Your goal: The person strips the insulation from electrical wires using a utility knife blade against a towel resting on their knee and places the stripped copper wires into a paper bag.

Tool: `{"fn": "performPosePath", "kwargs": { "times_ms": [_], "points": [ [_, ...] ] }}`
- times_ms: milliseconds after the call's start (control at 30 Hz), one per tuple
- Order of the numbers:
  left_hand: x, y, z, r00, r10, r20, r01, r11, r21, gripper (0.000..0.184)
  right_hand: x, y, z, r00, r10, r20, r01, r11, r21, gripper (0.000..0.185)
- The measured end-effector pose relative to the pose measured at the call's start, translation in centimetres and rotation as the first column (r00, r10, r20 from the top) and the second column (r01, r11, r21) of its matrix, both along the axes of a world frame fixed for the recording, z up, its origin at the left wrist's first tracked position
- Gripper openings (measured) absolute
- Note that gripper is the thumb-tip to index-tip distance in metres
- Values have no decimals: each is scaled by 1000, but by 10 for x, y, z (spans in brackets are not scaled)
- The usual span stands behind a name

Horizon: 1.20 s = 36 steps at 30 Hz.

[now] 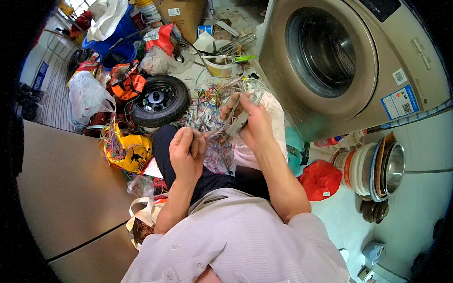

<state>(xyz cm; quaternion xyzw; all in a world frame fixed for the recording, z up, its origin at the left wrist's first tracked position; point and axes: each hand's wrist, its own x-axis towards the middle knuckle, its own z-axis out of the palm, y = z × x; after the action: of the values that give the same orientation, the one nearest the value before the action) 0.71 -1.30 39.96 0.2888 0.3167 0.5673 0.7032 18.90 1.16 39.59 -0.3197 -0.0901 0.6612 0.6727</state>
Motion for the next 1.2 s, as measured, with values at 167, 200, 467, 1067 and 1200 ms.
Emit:
{"fn": "performPosePath", "kwargs": {
  "times_ms": [167,200,467,1067,1200],
  "points": [
    [1,-4,-2,999,-39,9,38,995,88,36,1,6,-10,996,9,-83,-11,1000,-20,21],
    [1,-5,-4,999,-42,31,37,989,146,35,0,7,-9,996,12,-90,-14,1000,-22,21],
    [1,-10,4,998,-62,24,53,960,273,40,-4,24,-27,952,35,-304,-59,996,-69,14],
    [-148,-61,37,943,283,174,-280,959,-45,25,92,80,-20,967,-254,25,254,967,13,13],
    [-116,-30,20,939,328,104,-296,924,-240,27,75,61,-7,973,-218,-77,220,975,14,14]
  ]
}}
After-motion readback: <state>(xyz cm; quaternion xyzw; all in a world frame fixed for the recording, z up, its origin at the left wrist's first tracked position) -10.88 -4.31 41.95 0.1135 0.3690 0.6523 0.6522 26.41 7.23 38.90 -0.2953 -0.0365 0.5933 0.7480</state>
